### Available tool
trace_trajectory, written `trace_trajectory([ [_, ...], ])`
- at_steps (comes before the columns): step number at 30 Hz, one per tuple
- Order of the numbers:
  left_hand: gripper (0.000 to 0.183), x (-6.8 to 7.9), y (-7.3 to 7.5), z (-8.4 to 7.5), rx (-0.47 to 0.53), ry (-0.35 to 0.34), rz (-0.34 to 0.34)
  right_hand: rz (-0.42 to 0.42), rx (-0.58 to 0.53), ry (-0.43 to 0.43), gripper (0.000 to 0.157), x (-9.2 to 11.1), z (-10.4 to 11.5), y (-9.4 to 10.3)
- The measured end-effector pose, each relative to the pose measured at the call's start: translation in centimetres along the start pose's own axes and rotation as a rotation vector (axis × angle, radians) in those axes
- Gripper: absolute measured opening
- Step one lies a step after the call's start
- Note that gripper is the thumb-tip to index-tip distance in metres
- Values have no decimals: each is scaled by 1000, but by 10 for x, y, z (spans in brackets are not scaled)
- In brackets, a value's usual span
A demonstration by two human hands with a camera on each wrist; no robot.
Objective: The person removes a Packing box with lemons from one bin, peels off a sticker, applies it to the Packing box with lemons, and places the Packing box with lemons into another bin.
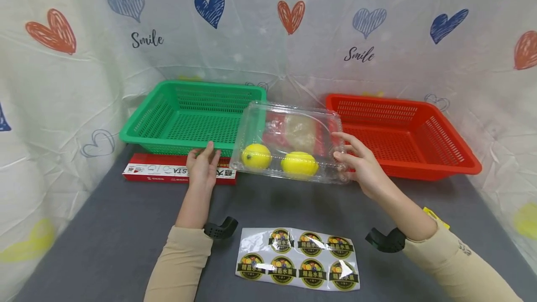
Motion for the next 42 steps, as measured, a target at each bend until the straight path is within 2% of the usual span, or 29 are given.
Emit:
trace_trajectory([
  [16, 22, -1, 1, 1, 19, -2, 10, 18, 20, 23, 49, 24, -12, 15],
  [27, 23, -2, 2, 1, 30, -8, 7, 45, 59, 17, 49, 38, -23, 15],
  [42, 23, 0, 0, 0, 4, -14, 15, 51, 45, -8, 45, 55, -39, 11],
])
Point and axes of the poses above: each hand's wrist, its own x-axis away from the middle knuckle, its own y-axis out of the back of the hand, z = x × y, the point moved 5 cm from there along -x, towards the middle knuckle, and after that the axes turned 14 degrees about -z, right-handed, at the moved point
